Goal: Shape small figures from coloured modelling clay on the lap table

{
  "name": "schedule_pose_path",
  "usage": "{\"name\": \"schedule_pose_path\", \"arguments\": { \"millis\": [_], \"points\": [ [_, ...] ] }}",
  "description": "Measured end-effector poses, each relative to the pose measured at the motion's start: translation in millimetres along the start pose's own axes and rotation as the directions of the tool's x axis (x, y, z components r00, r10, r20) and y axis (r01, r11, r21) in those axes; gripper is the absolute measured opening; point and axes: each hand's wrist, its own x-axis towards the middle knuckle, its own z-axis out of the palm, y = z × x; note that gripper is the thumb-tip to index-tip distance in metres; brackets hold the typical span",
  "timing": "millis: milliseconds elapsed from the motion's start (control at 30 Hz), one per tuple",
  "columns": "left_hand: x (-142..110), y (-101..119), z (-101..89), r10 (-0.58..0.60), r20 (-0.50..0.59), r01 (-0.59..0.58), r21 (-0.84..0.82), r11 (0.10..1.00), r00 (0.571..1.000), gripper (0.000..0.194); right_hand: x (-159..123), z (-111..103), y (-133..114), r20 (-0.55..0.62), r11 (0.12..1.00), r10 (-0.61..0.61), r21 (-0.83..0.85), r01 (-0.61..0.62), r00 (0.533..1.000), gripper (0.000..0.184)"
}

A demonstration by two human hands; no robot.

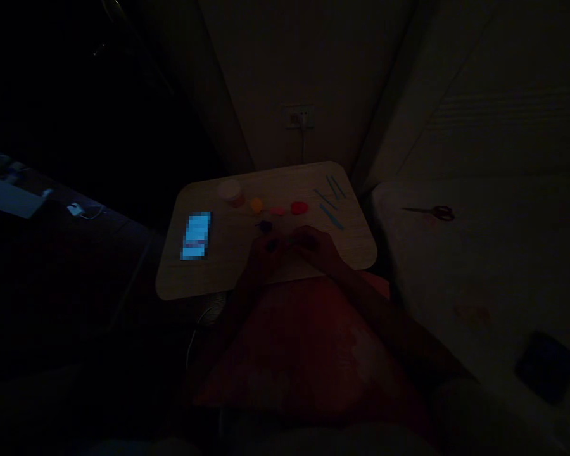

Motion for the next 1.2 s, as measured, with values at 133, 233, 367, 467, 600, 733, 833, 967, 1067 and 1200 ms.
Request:
{"name": "schedule_pose_path", "arguments": {
  "millis": [133, 233, 367, 467, 600, 733, 833, 967, 1067, 1200],
  "points": [
    [-1.2, 2.7, -0.4, -0.014, -0.018, 0.014, 0.026, 1.000, 1.000, 0.016, -0.1, 0.4, 0.5, -0.010, 1.000, 0.011, -0.027, -0.011, 1.000, 0.023],
    [-2.0, 2.1, -0.8, 0.008, -0.029, -0.007, 0.029, 1.000, 1.000, 0.016, 0.0, 0.9, -0.2, -0.012, 1.000, 0.017, -0.012, -0.017, 1.000, 0.025],
    [-2.3, -1.3, -0.6, 0.038, -0.042, -0.037, 0.009, 0.999, 0.998, 0.015, -0.1, 0.9, -1.2, -0.040, 1.000, 0.011, -0.017, -0.012, 0.999, 0.024],
    [-2.6, -1.5, -1.1, 0.049, -0.039, -0.048, 0.022, 0.999, 0.998, 0.016, -0.3, 0.5, -2.1, -0.033, 1.000, 0.021, -0.022, -0.022, 0.999, 0.021],
    [-2.4, 0.4, -1.8, 0.044, -0.024, -0.043, 0.032, 0.999, 0.999, 0.018, -0.6, -0.2, -4.2, -0.028, 0.997, 0.060, -0.040, -0.061, 0.998, 0.023],
    [-2.4, -1.0, -1.6, 0.006, -0.020, -0.005, 0.042, 0.999, 1.000, 0.023, -0.9, -1.1, -5.9, -0.026, 0.995, 0.075, -0.056, -0.077, 0.997, 0.020],
    [-3.1, -2.7, -1.4, -0.004, -0.024, 0.005, 0.042, 0.999, 1.000, 0.021, -1.2, -1.2, -6.2, -0.017, 0.996, 0.079, -0.046, -0.080, 0.997, 0.019],
    [-3.9, -0.1, -1.3, -0.016, -0.017, 0.017, 0.047, 0.999, 1.000, 0.021, -1.8, 0.0, -5.4, -0.020, 0.996, 0.092, -0.006, -0.093, 0.996, 0.021],
    [-3.5, 4.3, -0.7, -0.021, -0.022, 0.022, 0.030, 0.999, 1.000, 0.022, -1.4, 0.3, -4.4, -0.027, 0.996, 0.089, -0.009, -0.089, 0.996, 0.021],
    [-1.3, 6.4, 0.4, 0.024, 0.029, -0.024, 0.010, 1.000, 0.999, 0.023, 0.0, -0.4, -2.5, -0.058, 0.998, 0.067, -0.013, -0.067, 0.996, 0.020]
  ]
}}
